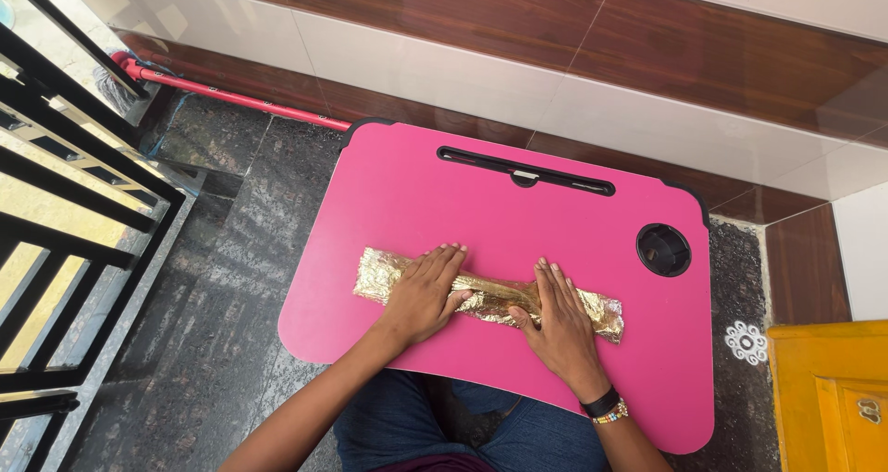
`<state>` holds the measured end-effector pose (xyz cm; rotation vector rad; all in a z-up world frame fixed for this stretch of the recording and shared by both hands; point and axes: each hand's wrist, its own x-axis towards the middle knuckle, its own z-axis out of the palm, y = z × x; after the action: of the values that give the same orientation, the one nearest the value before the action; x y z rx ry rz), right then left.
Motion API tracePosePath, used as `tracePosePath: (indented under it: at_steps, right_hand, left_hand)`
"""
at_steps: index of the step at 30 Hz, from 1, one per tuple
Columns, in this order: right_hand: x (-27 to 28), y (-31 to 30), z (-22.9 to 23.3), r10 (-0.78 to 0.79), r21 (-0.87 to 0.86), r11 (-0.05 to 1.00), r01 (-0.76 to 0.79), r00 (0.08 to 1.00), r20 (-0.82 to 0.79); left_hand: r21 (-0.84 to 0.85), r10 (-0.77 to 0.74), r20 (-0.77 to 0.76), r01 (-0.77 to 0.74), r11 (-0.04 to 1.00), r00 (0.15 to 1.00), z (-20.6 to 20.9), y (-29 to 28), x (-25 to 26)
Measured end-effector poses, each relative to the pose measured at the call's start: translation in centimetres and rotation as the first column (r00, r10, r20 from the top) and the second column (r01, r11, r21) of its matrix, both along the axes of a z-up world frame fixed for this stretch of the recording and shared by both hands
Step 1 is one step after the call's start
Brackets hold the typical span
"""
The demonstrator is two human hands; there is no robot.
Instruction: The person places sunglasses on a sheet of gold foil on a pink lap desk, then folds and rolls the foil around the sunglasses to form a cylindrical package. The person repeatedly adjusts and tightens the roll, then briefly unwraps and re-wraps the item.
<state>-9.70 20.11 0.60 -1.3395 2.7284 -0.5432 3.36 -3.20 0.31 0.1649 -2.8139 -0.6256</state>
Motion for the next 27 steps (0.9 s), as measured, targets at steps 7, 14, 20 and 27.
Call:
tracePosePath:
  at_steps: [7, 14, 20, 27]
  right_hand:
    - [0.0, 0.0, 0.0, -0.018, 0.029, 0.999, 0.018, 1.000, 0.020]
    - [-0.5, 0.4, -0.6, 0.027, 0.038, 0.999, -0.027, 1.000, 0.008]
    - [-1.6, 1.4, -0.9, 0.046, 0.136, 0.990, -0.026, 0.988, -0.144]
    - [-1.8, 2.2, -1.1, 0.085, 0.069, 0.995, -0.075, 0.985, -0.148]
  left_hand:
    - [-0.022, -0.046, 0.019, 0.047, 0.999, 0.999, -1.0, -1.8, 1.2]
    - [-0.093, -0.088, 0.089, 0.096, 0.991, 0.992, -1.2, -3.6, 1.8]
    - [-0.147, -0.117, 0.099, 0.130, 0.980, 0.988, -1.5, -3.8, 1.6]
    - [-0.095, -0.134, 0.107, 0.145, 0.985, 0.985, -1.8, -4.3, 1.6]
